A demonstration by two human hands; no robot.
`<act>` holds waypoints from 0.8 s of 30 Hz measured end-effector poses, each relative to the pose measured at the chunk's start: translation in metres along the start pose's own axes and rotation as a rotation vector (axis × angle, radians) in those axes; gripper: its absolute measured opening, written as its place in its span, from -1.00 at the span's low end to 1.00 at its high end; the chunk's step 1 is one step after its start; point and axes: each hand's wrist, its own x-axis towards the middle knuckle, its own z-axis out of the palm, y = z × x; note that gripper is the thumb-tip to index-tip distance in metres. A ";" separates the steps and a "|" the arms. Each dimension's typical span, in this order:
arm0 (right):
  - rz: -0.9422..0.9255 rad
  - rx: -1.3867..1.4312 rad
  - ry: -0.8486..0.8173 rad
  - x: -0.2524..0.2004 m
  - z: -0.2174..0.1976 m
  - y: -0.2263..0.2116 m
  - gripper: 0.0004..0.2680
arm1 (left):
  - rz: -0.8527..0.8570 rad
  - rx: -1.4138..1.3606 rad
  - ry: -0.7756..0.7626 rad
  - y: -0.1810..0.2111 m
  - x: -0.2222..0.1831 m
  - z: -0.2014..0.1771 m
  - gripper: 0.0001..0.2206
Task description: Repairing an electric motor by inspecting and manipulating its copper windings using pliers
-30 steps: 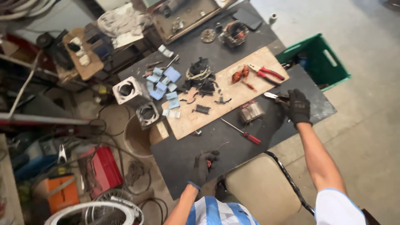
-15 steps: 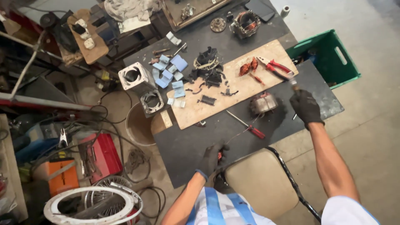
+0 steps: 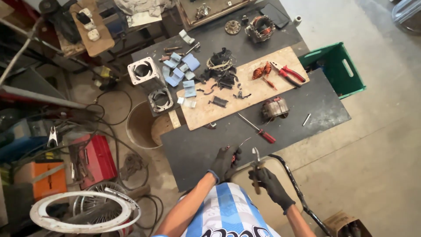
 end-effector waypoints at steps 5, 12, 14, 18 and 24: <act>0.069 -0.494 -0.058 -0.019 0.034 -0.059 -0.66 | -0.031 0.014 -0.019 0.024 -0.025 0.002 -0.89; -0.209 -0.592 0.096 0.006 0.037 -0.065 -0.63 | -0.026 0.007 0.022 0.005 0.004 -0.002 -0.81; -0.205 -0.268 0.128 0.019 0.032 -0.041 -0.71 | 0.027 0.136 0.009 -0.008 0.022 -0.003 -0.78; -0.058 -0.202 0.139 -0.001 0.048 -0.066 -0.51 | -0.001 0.173 0.050 -0.018 0.036 -0.004 -0.75; -0.075 -0.441 0.188 0.047 0.034 -0.012 -0.77 | 0.118 0.222 -0.002 -0.012 0.020 -0.025 -0.80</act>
